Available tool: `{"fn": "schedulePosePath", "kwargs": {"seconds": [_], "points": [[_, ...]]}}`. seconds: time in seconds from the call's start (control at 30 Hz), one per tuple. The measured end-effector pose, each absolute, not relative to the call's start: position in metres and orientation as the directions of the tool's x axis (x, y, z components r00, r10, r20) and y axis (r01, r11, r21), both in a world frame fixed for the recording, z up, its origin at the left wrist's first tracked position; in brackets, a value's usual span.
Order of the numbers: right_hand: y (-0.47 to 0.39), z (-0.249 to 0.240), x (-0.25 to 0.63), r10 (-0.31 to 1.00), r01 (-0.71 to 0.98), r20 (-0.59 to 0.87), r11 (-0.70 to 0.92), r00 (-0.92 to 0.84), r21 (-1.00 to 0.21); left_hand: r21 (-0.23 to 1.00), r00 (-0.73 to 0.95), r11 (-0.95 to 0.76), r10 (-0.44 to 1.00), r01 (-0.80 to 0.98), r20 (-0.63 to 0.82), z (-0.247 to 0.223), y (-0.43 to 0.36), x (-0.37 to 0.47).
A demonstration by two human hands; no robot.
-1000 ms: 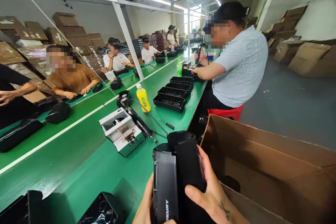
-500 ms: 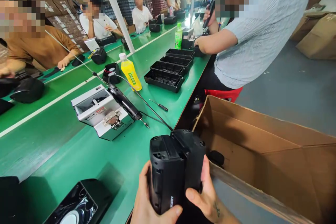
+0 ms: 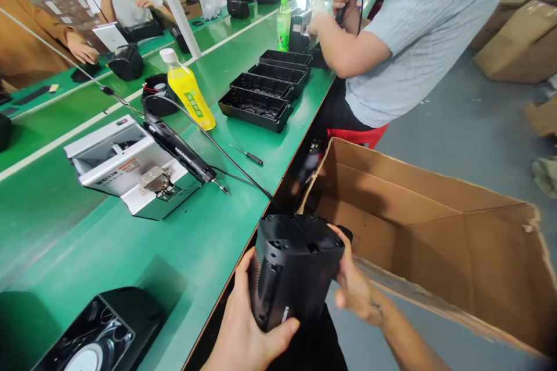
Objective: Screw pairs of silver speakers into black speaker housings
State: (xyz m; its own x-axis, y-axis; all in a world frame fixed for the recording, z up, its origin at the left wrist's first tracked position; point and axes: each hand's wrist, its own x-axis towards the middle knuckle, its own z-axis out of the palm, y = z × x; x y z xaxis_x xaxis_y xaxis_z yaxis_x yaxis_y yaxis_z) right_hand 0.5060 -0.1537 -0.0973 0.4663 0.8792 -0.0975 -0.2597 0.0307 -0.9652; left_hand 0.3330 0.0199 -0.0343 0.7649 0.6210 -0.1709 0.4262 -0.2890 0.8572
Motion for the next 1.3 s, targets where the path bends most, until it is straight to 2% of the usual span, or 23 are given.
{"fn": "schedulePosePath", "kwargs": {"seconds": [0.2,0.43,0.53,0.77,0.9,1.07,1.13,1.2,1.3], "points": [[-0.171,-0.088,0.546,0.877,-0.140,-0.123,-0.065,0.465,-0.988,0.865,0.815,-0.197,0.481,0.461,-0.325,-0.032,0.024,0.340],[-0.167,-0.076,0.577,0.884,0.067,-0.076,-0.120,0.462,-0.991,0.891,0.878,-0.159,0.312,0.425,-0.363,-0.051,0.033,0.350],[-0.165,-0.066,0.589,0.917,0.099,-0.073,-0.121,0.391,-0.988,0.903,0.899,-0.157,0.258,0.400,-0.354,-0.050,0.033,0.360],[-0.160,-0.046,0.608,0.963,0.223,-0.233,-0.260,0.138,-0.939,0.867,0.902,-0.256,0.176,0.428,-0.394,-0.043,0.028,0.379],[-0.155,-0.041,0.609,0.964,0.266,-0.250,-0.267,0.094,-0.926,0.859,0.907,-0.291,0.147,0.422,-0.396,-0.045,0.026,0.389],[-0.169,-0.031,0.640,0.946,0.273,-0.265,-0.309,0.188,-0.911,0.923,0.967,-0.289,0.098,0.255,-0.237,-0.038,0.024,0.417],[-0.190,-0.025,0.667,0.915,0.275,-0.274,-0.356,0.296,-0.893,0.919,0.979,-0.352,0.161,0.178,-0.128,-0.027,0.027,0.431],[-0.220,-0.022,0.698,0.840,0.276,-0.263,-0.426,0.475,-0.862,0.868,0.957,-0.481,0.290,0.119,0.030,-0.014,0.034,0.440],[-0.268,-0.034,0.742,0.623,0.230,-0.232,-0.570,0.747,-0.789,0.718,0.879,-0.690,0.396,0.094,0.265,0.001,0.050,0.439]]}}
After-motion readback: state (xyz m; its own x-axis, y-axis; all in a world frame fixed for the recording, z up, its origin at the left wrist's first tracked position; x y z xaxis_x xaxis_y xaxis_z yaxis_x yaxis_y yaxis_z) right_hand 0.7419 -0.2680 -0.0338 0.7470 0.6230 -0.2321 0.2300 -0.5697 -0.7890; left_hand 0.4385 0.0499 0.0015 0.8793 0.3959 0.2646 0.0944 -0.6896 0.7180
